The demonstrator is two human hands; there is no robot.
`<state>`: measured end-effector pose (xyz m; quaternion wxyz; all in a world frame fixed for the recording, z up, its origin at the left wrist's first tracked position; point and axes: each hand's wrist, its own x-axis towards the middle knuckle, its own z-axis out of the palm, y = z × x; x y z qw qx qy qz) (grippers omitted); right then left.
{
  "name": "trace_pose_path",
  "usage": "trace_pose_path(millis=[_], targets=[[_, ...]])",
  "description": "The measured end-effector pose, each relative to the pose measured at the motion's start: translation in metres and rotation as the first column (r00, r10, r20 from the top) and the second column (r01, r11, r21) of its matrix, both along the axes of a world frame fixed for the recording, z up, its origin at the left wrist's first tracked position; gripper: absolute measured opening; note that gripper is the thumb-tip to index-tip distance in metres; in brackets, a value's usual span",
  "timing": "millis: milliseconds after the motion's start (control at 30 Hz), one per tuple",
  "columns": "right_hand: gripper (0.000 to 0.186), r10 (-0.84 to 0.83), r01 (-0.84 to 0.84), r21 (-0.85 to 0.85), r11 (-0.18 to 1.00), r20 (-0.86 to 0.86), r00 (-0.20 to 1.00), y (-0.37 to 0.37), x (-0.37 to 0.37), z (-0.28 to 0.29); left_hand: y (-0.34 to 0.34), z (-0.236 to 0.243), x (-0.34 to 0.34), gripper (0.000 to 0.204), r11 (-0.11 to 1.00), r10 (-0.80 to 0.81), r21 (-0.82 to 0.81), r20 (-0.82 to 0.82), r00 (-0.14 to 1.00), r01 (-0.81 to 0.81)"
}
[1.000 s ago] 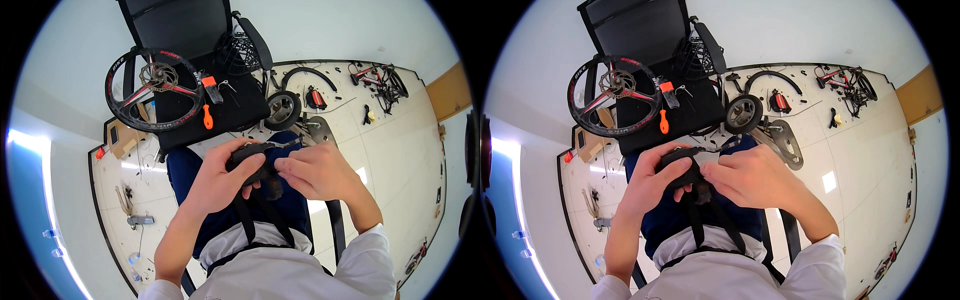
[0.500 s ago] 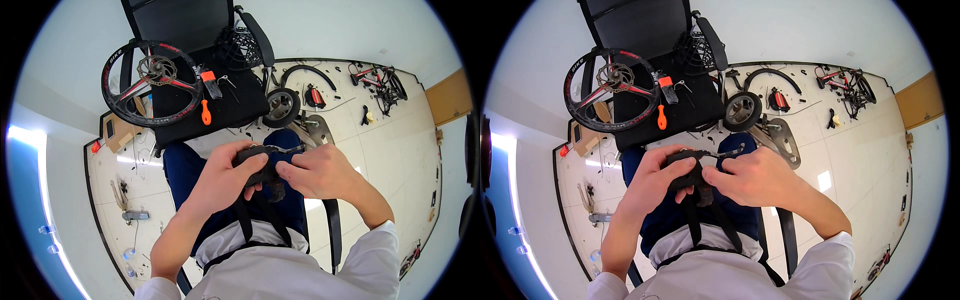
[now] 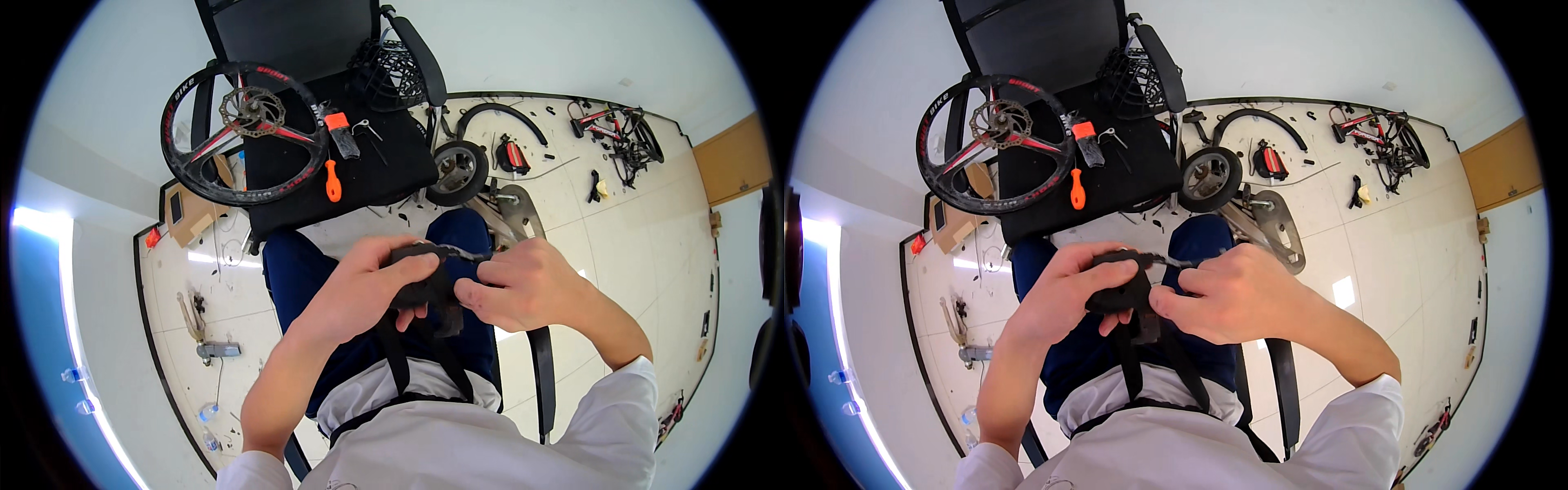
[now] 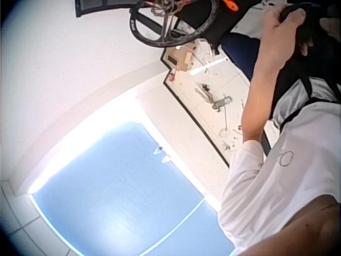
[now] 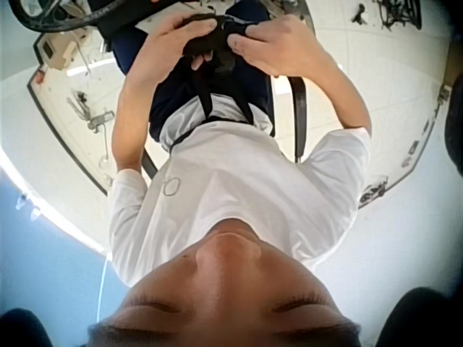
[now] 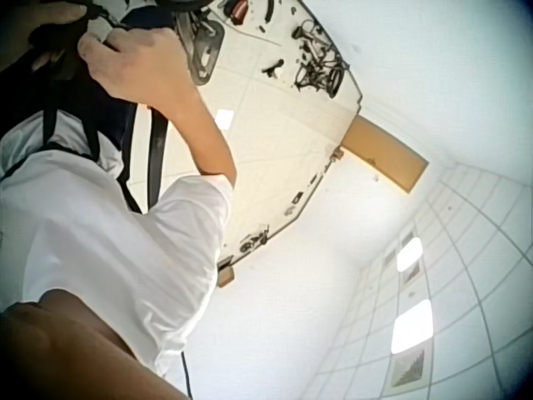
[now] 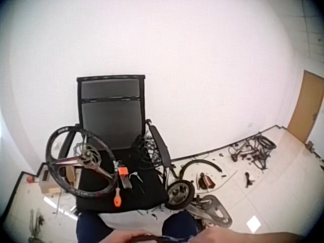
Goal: The person removes a bicycle wheel from a stand, places it on the floor, and then disassembles a small black plastic component using a screwdriver. They remove screws and separate internal parts while seated in a chair.
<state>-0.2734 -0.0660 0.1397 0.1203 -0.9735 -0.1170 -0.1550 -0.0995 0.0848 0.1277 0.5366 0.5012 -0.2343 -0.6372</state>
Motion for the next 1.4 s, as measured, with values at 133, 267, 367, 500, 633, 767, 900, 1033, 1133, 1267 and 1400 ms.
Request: trace_pose_path(millis=[133,267,367,500,633,767,900,1033,1133,1267,1400], targets=[[0.013,-0.072,0.07,0.145,0.987,0.008,0.997,0.003,-0.002,-0.006,0.006,0.003,-0.005,0.022,0.988,0.139,-0.097,0.228,0.964,-0.12],[0.008,-0.236,0.186,0.516,0.836,0.032,0.971,0.005,-0.009,-0.009,0.019,0.006,-0.011,0.026,0.925,0.343,-0.312,0.444,0.828,-0.217],[0.007,-0.3,0.225,0.662,0.715,-0.001,0.954,0.007,-0.019,-0.009,0.022,0.003,-0.01,0.029,0.888,0.407,-0.417,0.514,0.755,-0.195],[0.008,-0.251,0.199,0.707,0.678,-0.031,0.967,0.014,-0.016,-0.009,0.024,0.004,-0.011,0.031,0.887,0.399,-0.403,0.422,0.814,-0.226],[0.008,-0.261,0.214,0.727,0.653,-0.05,0.964,0.018,-0.013,-0.011,0.017,-0.002,-0.002,0.028,0.881,0.39,-0.216,-0.176,0.904,-0.422],[0.01,-0.288,0.175,0.72,0.671,0.036,0.957,0.03,-0.001,-0.015,0.014,-0.021,0.003,0.033,0.866,0.473,0.06,-0.422,0.774,-0.496],[0.017,-0.289,0.147,0.65,0.746,0.117,0.95,0.04,0.012,-0.017,0.012,-0.027,0.002,0.032,0.877,0.451,0.121,-0.541,0.71,-0.465],[0.019,-0.31,0.142,0.619,0.772,0.173,0.935,0.043,0.022,-0.019,0.013,-0.028,0.004,0.031,0.884,0.434,0.094,-0.526,0.731,-0.457],[0.02,-0.321,0.15,0.585,0.797,0.2,0.926,0.043,0.027,-0.02,0.012,-0.026,0.003,0.03,0.873,0.461,0.116,-0.511,0.725,-0.473],[0.02,-0.352,0.202,0.497,0.844,0.23,0.907,0.039,0.03,-0.024,0.01,-0.026,0.001,0.028,0.884,0.436,0.108,-0.539,0.721,-0.454],[0.023,-0.344,0.208,0.445,0.871,0.251,0.905,0.036,0.031,-0.024,0.009,-0.028,-0.003,0.029,0.884,0.437,0.124,-0.564,0.701,-0.452]])
